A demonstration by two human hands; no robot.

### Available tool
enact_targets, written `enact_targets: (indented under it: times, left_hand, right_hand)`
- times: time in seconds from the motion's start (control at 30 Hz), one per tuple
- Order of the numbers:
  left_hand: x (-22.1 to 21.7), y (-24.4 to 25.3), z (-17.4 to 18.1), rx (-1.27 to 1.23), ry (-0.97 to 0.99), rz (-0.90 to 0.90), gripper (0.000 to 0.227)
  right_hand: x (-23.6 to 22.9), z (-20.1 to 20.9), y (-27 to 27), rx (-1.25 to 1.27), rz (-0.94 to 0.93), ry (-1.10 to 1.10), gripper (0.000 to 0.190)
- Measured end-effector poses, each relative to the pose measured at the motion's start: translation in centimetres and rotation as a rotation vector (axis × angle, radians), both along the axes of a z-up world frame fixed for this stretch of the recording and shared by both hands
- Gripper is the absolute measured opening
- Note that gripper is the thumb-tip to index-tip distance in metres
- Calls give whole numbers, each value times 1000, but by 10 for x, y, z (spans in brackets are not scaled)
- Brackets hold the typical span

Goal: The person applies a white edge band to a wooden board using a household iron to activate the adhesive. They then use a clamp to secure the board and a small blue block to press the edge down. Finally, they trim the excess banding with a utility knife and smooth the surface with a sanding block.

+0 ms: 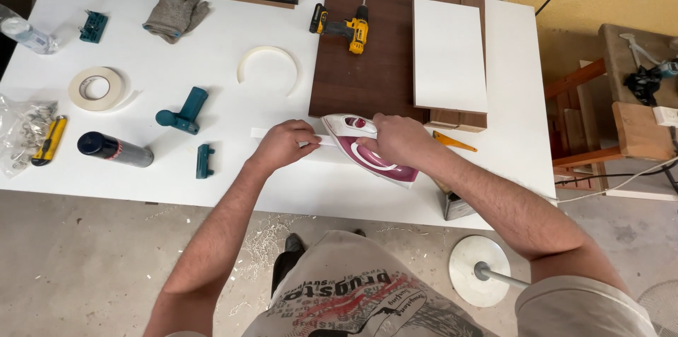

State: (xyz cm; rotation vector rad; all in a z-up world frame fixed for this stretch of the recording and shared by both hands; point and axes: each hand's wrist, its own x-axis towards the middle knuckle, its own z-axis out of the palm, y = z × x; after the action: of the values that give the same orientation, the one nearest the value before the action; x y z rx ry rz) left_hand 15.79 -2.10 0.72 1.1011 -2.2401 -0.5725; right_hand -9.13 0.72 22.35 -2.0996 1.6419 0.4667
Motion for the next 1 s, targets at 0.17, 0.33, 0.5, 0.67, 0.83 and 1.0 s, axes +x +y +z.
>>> enact_targets:
  times: [0.17, 0.33, 0.5, 0.67, 0.83, 1.0]
  left_hand:
    - [2, 1, -3, 0, 11, 3, 5]
    - [3, 0, -9, -6, 12, -7, 6]
    - [4, -3, -11, -6, 16, 8, 7]
    - [4, -4, -9, 26, 13, 9, 8]
    - [4, -3, -9, 9, 16, 20, 9]
    - [3, -2, -12, -10, 30, 16, 7]
  right_hand:
    - [-11, -1, 4, 1, -4, 16, 54]
    - [-46, -3, 11, 20, -36, 58, 58]
    - [-87, -3, 16, 22, -116, 112, 59]
    - [-119, -3, 25, 3, -151, 151, 64]
    - [-113, -3, 23, 3, -139, 161, 66]
    - [-83, -15, 11, -6, -64, 110, 62]
